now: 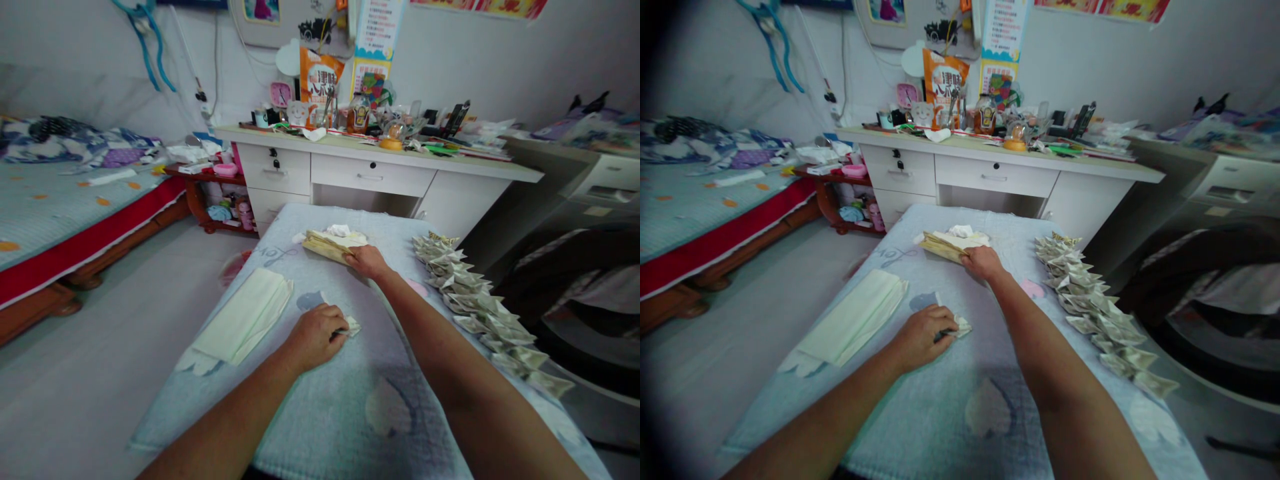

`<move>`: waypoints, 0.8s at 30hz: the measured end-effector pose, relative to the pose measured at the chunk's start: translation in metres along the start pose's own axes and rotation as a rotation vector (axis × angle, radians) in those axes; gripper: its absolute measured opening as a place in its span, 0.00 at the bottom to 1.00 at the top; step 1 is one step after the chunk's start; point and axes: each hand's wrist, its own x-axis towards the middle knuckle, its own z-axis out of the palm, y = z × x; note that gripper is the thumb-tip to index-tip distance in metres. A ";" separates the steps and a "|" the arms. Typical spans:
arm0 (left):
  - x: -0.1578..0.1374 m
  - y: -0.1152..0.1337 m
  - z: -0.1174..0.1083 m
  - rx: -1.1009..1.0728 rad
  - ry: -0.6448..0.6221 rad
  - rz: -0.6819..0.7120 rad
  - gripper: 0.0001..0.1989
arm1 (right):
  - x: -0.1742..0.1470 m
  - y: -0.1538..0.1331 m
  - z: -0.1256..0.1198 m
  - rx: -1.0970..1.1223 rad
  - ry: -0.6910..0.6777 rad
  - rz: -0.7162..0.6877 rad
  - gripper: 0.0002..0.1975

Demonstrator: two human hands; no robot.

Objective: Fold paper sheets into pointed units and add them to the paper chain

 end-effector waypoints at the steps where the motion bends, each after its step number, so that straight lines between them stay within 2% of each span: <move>1: 0.000 0.000 0.000 0.002 -0.001 0.001 0.08 | 0.000 0.000 0.000 -0.001 -0.001 -0.001 0.20; 24: 0.000 0.003 -0.002 -0.005 0.013 -0.007 0.08 | 0.000 0.000 -0.003 -0.007 -0.023 0.015 0.21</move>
